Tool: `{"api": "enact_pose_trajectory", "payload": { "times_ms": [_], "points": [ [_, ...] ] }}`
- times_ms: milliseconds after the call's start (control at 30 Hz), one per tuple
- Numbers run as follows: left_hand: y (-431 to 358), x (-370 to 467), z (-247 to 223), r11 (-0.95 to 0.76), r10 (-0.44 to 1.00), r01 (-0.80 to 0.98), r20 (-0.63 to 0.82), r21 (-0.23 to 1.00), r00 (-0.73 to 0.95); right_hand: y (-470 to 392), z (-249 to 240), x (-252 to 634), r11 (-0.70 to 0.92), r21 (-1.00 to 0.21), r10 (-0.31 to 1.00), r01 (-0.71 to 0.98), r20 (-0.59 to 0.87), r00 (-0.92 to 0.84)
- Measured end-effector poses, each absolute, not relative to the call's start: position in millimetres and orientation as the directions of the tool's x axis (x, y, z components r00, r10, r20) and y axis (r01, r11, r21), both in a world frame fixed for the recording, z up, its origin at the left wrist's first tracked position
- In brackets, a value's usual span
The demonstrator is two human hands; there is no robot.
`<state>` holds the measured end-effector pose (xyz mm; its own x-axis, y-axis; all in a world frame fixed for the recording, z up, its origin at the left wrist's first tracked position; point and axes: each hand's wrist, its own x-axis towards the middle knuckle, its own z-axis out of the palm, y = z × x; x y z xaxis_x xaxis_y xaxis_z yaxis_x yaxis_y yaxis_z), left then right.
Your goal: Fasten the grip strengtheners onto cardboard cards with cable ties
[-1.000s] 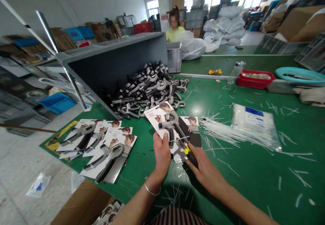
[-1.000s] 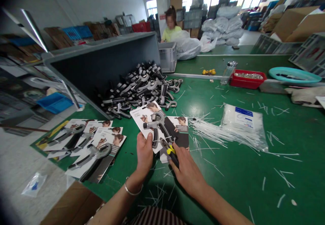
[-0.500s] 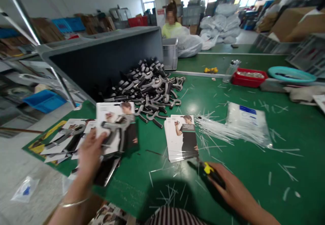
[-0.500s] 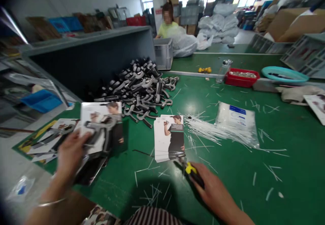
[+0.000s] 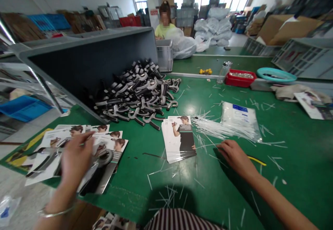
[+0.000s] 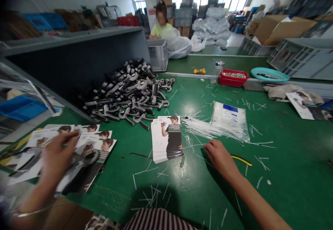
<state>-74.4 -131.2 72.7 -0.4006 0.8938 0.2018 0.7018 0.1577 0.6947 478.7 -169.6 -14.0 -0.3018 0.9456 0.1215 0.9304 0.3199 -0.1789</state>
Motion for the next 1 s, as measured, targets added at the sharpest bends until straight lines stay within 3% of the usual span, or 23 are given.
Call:
{"api": "enact_pose_trajectory", "payload": {
  "times_ms": [67, 167, 300, 367, 467, 567, 667, 767, 900, 1000],
  "points": [
    [-119, -18, 40, -0.034, 0.96, 0.735, 0.228, 0.677, -0.165, -148, -14, 455, 0.339, -0.168, 0.941, 0.926, 0.067, -0.332],
    [-103, 72, -10, -0.202, 0.978, 0.604, 0.196, 0.771, 0.077, -127, -19, 437, 0.343, -0.047, 0.939, 0.938, 0.008, -0.343],
    [-91, 133, -55, -0.118, 0.983, 0.643, 0.179, 0.756, -0.029, -120, -13, 446, 0.392, -0.015, 0.92, 0.92, -0.022, -0.392],
    [-89, 133, -65, -0.13, 0.98, 0.626, 0.194, 0.769, -0.034, -121, -3, 459, 0.359, -0.097, 0.933, 0.928, -0.002, -0.361],
    [-88, 117, -68, -0.165, 0.982, 0.491, 0.188, 0.855, 0.003, -122, 15, 473, 0.267, -0.332, 0.963, 0.905, 0.053, -0.264],
    [-90, 103, -58, -0.02, 0.998, 0.317, 0.038, 0.948, -0.052, -117, 27, 472, 0.12, -0.62, 0.991, 0.776, 0.03, -0.129],
    [-99, 98, -40, 0.152, 0.978, 0.1, -0.135, 0.983, -0.157, -110, 30, 457, 0.015, -0.848, 0.997, 0.53, -0.028, -0.074],
    [-111, 94, -22, 0.191, 0.963, -0.088, -0.204, 0.978, -0.176, -103, 30, 434, -0.005, -0.955, 0.994, 0.297, -0.037, -0.1],
    [-123, 88, -12, 0.221, 0.965, -0.232, -0.247, 0.947, -0.089, -98, 26, 393, 0.01, -1.0, 0.997, 0.0, 0.01, -0.08],
    [-126, 84, -14, 0.208, 0.966, -0.25, -0.24, 0.945, -0.102, -99, 21, 353, 0.052, -0.996, 0.996, -0.076, 0.058, -0.075]
  ]
}}
